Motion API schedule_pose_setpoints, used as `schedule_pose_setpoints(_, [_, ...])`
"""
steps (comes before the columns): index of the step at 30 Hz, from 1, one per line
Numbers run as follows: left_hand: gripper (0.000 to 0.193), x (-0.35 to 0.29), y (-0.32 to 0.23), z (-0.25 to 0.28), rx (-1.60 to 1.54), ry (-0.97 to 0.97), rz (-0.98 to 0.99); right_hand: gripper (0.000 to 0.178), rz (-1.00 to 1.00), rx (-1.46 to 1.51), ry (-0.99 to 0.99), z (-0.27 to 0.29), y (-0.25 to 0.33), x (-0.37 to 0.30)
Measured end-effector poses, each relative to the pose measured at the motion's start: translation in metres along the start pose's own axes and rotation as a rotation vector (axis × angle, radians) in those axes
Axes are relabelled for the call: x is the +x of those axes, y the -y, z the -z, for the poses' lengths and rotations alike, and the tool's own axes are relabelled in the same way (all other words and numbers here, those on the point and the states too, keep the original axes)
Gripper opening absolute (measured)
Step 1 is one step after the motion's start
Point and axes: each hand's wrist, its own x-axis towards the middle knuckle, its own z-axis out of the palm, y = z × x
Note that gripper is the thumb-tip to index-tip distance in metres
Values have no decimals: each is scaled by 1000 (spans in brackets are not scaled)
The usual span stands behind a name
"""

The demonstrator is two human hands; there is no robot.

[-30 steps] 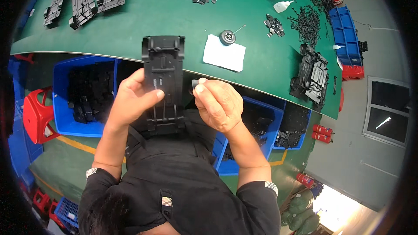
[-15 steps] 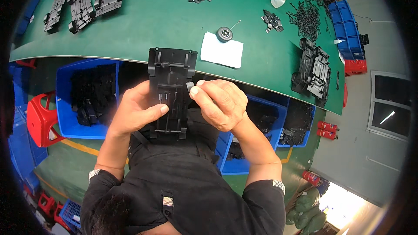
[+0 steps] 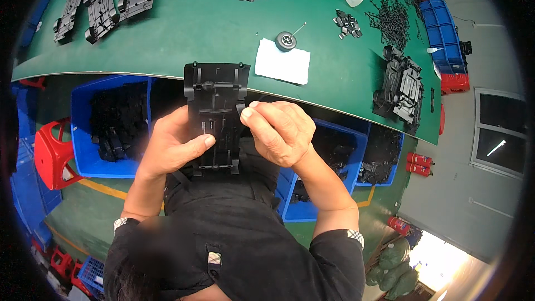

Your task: Assembling various small plastic components and gears onto a toy car chassis at a factory workbench.

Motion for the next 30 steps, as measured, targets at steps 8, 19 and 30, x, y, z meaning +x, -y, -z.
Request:
schedule_pose_setpoints(8, [30,0,-1,-1,105,-6,-36,26,-56,13,57,3,4,3])
schedule_pose_setpoints(19, [28,1,1,-1,147,-19,-67,26,-75,2,73,5,4,1])
schedule_pose_setpoints(30, [23,2,-1,-3,256,-27,-143,33,-50,-24,24,2,0,1])
